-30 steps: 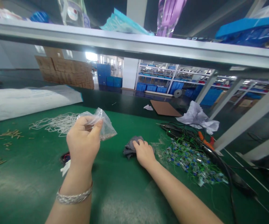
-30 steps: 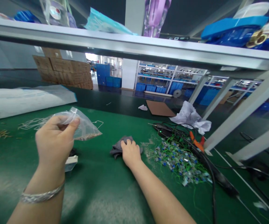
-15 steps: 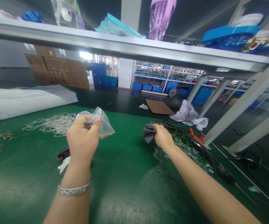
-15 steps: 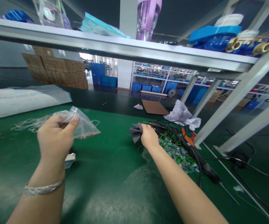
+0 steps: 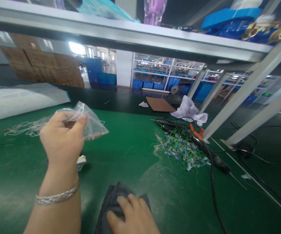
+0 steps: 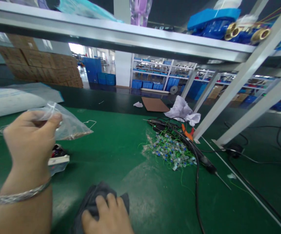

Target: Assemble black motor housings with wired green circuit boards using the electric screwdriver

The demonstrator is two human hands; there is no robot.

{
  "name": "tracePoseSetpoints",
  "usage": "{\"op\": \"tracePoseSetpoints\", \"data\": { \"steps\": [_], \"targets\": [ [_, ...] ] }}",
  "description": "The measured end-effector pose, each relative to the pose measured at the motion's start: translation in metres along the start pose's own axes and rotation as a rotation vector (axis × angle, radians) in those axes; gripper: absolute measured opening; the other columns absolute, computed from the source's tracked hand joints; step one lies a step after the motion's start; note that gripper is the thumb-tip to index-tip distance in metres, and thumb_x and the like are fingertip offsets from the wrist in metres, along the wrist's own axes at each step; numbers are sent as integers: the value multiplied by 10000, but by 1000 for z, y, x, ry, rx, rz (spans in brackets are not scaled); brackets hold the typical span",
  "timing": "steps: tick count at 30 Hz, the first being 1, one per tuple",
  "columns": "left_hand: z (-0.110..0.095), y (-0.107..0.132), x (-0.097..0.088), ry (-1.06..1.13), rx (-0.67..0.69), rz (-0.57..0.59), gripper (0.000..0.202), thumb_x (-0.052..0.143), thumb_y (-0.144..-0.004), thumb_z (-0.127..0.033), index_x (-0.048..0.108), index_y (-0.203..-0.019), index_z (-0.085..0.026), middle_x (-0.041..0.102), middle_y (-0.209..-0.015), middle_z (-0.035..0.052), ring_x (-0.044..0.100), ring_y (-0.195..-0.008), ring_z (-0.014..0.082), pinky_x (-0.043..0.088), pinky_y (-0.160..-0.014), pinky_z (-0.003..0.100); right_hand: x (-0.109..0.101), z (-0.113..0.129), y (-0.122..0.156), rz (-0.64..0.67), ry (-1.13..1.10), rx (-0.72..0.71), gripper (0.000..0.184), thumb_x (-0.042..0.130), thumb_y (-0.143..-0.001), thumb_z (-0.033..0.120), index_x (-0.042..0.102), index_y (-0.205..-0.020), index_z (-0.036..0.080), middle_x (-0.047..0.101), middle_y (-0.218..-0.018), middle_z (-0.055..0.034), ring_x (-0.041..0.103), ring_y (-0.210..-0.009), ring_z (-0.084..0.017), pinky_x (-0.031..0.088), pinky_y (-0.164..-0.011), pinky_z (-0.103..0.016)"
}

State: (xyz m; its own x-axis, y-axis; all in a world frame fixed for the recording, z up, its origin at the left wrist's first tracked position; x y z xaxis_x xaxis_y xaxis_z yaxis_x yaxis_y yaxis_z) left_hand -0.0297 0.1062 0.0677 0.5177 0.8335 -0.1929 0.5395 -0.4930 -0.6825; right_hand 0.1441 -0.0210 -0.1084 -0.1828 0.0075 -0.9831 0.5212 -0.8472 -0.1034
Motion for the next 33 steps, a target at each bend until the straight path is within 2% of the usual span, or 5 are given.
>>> {"op": "tracePoseSetpoints", "data": {
  "steps": [2, 8, 16, 26, 33],
  "targets": [
    [2, 0, 0, -1, 0, 6, 206, 646, -658, -321, 652, -780, -156, 605, -621, -4, 583, -576, 161, 410, -535, 246, -20, -31, 1, 32, 12, -15, 462, 514, -795, 335, 415, -1245, 324, 397, -1261, -98, 394, -1063, -335, 394, -801, -463],
    [-6, 3, 0, -5, 43, 26, 204, 630, -674, -322, 648, -792, -157, 604, -642, -10, 585, -596, 151, 411, -558, 243, -62, -138, -26, 7, 218, 258, 442, 367, -852, 113, 433, -1247, 300, 397, -1257, -60, 361, -1083, -227, 317, -872, -333],
    [-25, 8, 0, -7, 63, 93, 128, 629, -671, -261, 635, -734, -150, 595, -608, -27, 546, -555, 103, 385, -543, 197, -83, -216, -61, -98, 236, 310, 405, 380, -806, 46, 540, -1146, 195, 500, -1114, -113, 447, -980, -241, 344, -852, -363],
    [-19, 7, 1, -7, 47, 105, 148, 639, -670, -262, 638, -768, -152, 600, -622, -23, 553, -559, 105, 392, -545, 197, -179, -222, -49, -490, 78, 333, 489, 358, -705, -45, 457, -1173, 59, 481, -1161, -122, 408, -1101, -185, 305, -970, -326],
    [-22, 7, 0, -35, 64, 105, 143, 633, -676, -285, 639, -731, -153, 579, -594, -27, 539, -552, 107, 370, -542, 202, -156, -180, -2, -384, 31, 239, 512, 341, -640, 16, 528, -1112, 86, 520, -1122, -105, 454, -1056, -191, 349, -953, -328]
  ]
}}
Point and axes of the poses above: each hand's wrist, its own y-axis away from the middle knuckle, its own x-axis out of the palm, z = x × y, the point moved 4 cm from there along -y, towards the middle knuckle
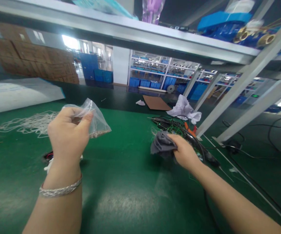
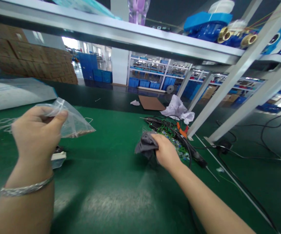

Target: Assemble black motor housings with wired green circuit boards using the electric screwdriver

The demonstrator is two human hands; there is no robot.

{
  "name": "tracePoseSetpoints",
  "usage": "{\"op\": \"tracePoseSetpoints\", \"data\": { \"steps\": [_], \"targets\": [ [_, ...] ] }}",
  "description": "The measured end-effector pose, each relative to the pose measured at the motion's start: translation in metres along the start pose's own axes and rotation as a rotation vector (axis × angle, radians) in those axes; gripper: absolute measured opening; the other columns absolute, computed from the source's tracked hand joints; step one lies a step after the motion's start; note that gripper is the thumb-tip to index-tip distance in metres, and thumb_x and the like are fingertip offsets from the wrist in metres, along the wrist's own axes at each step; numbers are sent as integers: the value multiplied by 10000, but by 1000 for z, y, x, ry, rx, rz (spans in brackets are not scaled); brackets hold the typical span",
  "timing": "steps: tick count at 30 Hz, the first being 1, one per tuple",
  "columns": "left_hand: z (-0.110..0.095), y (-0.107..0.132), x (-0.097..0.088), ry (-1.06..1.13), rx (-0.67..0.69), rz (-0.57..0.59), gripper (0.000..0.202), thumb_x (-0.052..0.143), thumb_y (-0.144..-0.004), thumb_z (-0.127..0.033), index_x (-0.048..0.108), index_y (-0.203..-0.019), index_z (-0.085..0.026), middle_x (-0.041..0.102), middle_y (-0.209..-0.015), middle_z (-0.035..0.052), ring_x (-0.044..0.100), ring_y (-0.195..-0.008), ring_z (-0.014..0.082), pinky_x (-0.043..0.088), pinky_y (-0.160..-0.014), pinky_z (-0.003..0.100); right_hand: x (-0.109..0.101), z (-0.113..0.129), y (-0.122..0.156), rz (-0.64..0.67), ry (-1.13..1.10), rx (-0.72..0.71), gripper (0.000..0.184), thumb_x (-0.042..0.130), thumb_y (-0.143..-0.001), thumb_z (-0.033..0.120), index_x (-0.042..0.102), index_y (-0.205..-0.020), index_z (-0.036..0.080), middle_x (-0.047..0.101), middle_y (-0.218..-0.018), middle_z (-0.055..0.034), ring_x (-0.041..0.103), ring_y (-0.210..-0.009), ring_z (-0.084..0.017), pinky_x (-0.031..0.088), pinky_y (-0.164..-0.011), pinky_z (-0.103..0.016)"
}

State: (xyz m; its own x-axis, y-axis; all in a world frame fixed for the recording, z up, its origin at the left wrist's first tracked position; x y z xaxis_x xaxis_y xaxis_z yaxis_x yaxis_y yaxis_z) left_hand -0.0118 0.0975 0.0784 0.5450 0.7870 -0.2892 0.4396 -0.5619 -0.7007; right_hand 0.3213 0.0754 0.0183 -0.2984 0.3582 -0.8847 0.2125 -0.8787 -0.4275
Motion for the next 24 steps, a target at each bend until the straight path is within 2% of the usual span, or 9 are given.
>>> {"op": "tracePoseSetpoints", "data": {
  "steps": [4, 6, 8, 10, 12, 14, 19, 22, 24],
  "targets": [
    [1, 1, 0, 11, 3, -9, 156, 633, -672, -290, 641, -753, -157, 577, -602, -28, 530, -548, 103, 370, -536, 202, 16, 47, 81, 76, 43, -112, 500, 330, -699, 48, 503, -1154, 164, 492, -1163, -110, 458, -1053, -222, 430, -858, -391],
    [0, 1, 2, -6, 10, 0, 163, 635, -672, -296, 642, -755, -155, 579, -611, -21, 534, -560, 108, 367, -538, 205, 27, 71, 118, 71, 94, -224, 461, 379, -739, 103, 489, -1177, 199, 493, -1167, -113, 477, -1023, -257, 458, -793, -405],
    [0, 2, 2, -20, 13, -4, 169, 635, -672, -303, 642, -751, -154, 577, -611, -17, 535, -562, 113, 362, -536, 209, 40, 91, 145, 56, 124, -325, 374, 456, -780, 168, 514, -1136, 267, 550, -1097, -77, 526, -931, -240, 480, -725, -349],
    [0, 3, 3, -17, 18, -15, 168, 637, -669, -303, 639, -744, -152, 573, -606, -16, 531, -556, 115, 357, -533, 211, 51, 100, 157, 52, 141, -368, 306, 506, -804, 212, 533, -1082, 340, 586, -1037, -26, 548, -871, -214, 478, -684, -305],
    [0, 3, 3, -11, 19, -21, 166, 639, -664, -299, 637, -738, -151, 568, -600, -17, 526, -550, 115, 355, -532, 211, 58, 98, 156, 96, 132, -388, 304, 517, -808, 250, 525, -1097, 342, 575, -1061, -33, 534, -905, -230, 470, -699, -324],
    [1, 4, 5, -17, 30, -17, 171, 636, -667, -304, 637, -740, -150, 567, -605, -16, 526, -557, 117, 355, -535, 212, 60, 83, 142, 173, 113, -343, 372, 493, -794, 208, 502, -1157, 286, 520, -1146, -80, 477, -1009, -258, 447, -772, -378],
    [2, 4, 7, -53, 53, -8, 186, 633, -671, -315, 636, -759, -151, 571, -619, -15, 526, -569, 121, 353, -537, 210, 61, 8, 86, 252, 171, -80, 439, 422, -769, 56, 515, -1174, 196, 456, -1199, -107, 390, -1090, -245, 365, -898, -408],
    [2, 3, 7, -51, 47, -9, 178, 634, -667, -307, 635, -746, -148, 566, -609, -18, 517, -559, 112, 345, -538, 207, 62, -29, 56, 220, 198, -49, 449, 393, -749, 21, 535, -1157, 142, 469, -1169, -138, 397, -1071, -255, 352, -907, -423],
    [2, 3, 7, -48, 36, -11, 179, 630, -669, -310, 636, -742, -146, 561, -601, -17, 509, -550, 110, 343, -540, 209, 59, -44, 42, 199, 183, -46, 459, 381, -723, 3, 556, -1128, 130, 482, -1154, -141, 397, -1070, -261, 344, -913, -436]
  ]
}}
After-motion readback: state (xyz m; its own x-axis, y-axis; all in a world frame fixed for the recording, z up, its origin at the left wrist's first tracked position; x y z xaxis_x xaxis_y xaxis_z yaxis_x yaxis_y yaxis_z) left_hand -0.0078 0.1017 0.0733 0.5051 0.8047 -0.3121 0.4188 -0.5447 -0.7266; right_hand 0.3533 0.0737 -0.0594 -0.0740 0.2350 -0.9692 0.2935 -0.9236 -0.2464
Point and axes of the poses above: each hand's wrist, its own y-axis away from the middle knuckle, its own x-axis out of the palm, z = x × y, the point moved 4 cm from there along -y, towards the middle knuckle
